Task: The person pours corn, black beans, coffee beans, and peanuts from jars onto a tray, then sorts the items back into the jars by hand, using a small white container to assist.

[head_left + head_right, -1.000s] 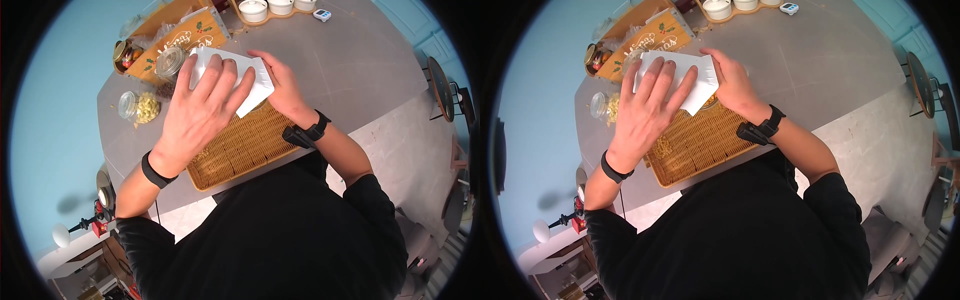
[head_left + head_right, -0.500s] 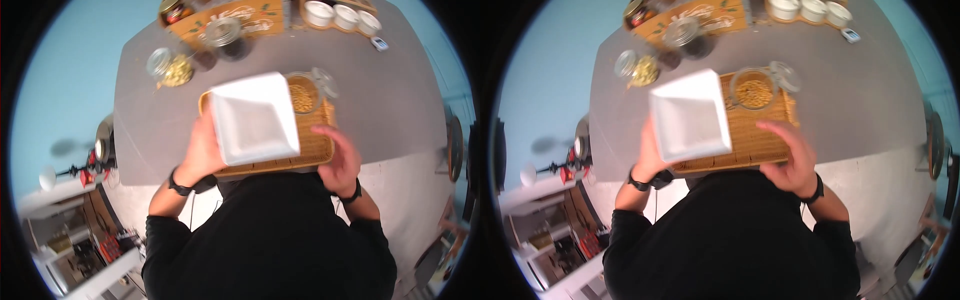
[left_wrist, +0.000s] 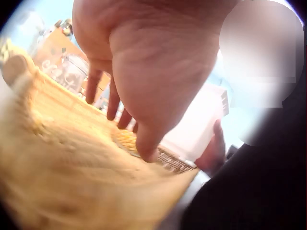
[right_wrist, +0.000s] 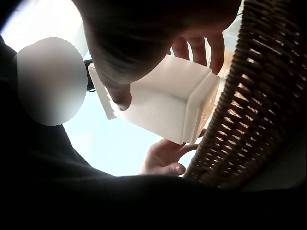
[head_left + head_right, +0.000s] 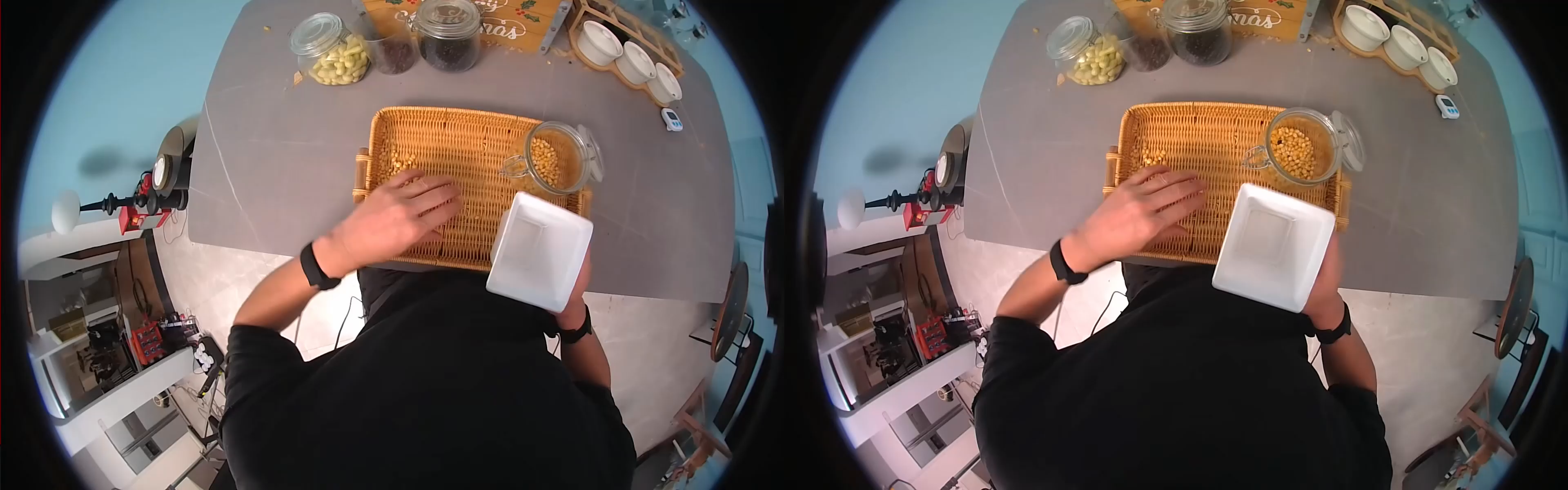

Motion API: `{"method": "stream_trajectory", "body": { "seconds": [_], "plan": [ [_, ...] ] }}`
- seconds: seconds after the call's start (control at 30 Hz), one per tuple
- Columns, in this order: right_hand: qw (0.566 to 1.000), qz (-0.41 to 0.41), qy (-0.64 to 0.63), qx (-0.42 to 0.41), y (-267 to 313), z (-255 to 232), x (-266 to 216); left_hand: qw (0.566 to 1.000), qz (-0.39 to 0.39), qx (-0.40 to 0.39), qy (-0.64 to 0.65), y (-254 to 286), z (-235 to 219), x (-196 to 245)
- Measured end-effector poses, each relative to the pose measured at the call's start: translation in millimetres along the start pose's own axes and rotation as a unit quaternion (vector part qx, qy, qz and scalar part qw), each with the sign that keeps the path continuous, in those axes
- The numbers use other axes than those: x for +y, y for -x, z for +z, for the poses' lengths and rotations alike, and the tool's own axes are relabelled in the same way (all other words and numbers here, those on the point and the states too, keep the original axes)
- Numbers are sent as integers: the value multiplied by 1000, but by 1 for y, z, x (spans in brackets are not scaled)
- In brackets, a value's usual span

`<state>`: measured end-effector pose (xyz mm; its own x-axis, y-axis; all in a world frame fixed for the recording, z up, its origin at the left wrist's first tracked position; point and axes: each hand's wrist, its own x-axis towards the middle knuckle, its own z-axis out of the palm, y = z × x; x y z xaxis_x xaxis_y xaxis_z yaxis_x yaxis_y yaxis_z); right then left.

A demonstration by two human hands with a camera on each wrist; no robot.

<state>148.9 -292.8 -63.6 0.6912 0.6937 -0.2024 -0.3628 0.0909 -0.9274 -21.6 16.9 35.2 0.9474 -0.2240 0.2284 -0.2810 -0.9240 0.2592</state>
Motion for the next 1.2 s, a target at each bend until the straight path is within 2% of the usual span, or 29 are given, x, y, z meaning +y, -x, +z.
{"method": "stream_trajectory", "body": {
  "seconds": [0.03, 0.1, 0.2, 0.23, 0.3, 0.4, 0.5, 0.57, 0.7, 0.8, 0.9, 1.0, 1.07, 1.2],
  "plan": [
    [999, 10, -37, 25, -1, 2, 1, 999, 24, -30, -12, 6, 3, -13],
    [998, -53, 37, -18, -2, -5, -1, 993, 71, -91, -35, 20, 11, -34],
    [966, -158, 178, -99, -3, -11, -5, 986, 104, -103, -85, 27, -1, -50],
    [947, -200, 233, -96, -3, -3, -14, 983, 95, -125, -93, 29, -5, -54],
    [932, -228, 270, -87, -4, 1, -16, 977, 77, -168, -111, 31, -14, -61],
    [951, -194, 230, -72, -4, -2, -8, 977, 74, -163, -118, 21, -21, -66],
    [942, -212, 255, -52, -5, 2, -9, 990, 97, -66, -76, -2, -18, -58],
    [904, -276, 325, -27, -7, 13, -21, 988, 120, -75, -68, -3, -8, -55],
    [917, -248, 312, -12, -4, 8, -9, 981, 123, -121, -87, 11, -1, -63],
    [937, -215, 277, 6, -1, 5, 1, 976, 73, -172, -113, 21, -14, -72],
    [942, -203, 266, 11, -1, 5, 2, 976, 76, -162, -126, 17, -19, -68],
    [929, -220, 297, -11, 0, 4, -4, 985, 135, -74, -72, -6, -6, -50],
    [898, -258, 353, -51, -2, 0, -12, 985, 154, -71, -42, -14, 15, -41],
    [906, -257, 335, 0, -5, 9, -14, 981, 171, -83, -45, -12, 24, -41]
  ]
}}
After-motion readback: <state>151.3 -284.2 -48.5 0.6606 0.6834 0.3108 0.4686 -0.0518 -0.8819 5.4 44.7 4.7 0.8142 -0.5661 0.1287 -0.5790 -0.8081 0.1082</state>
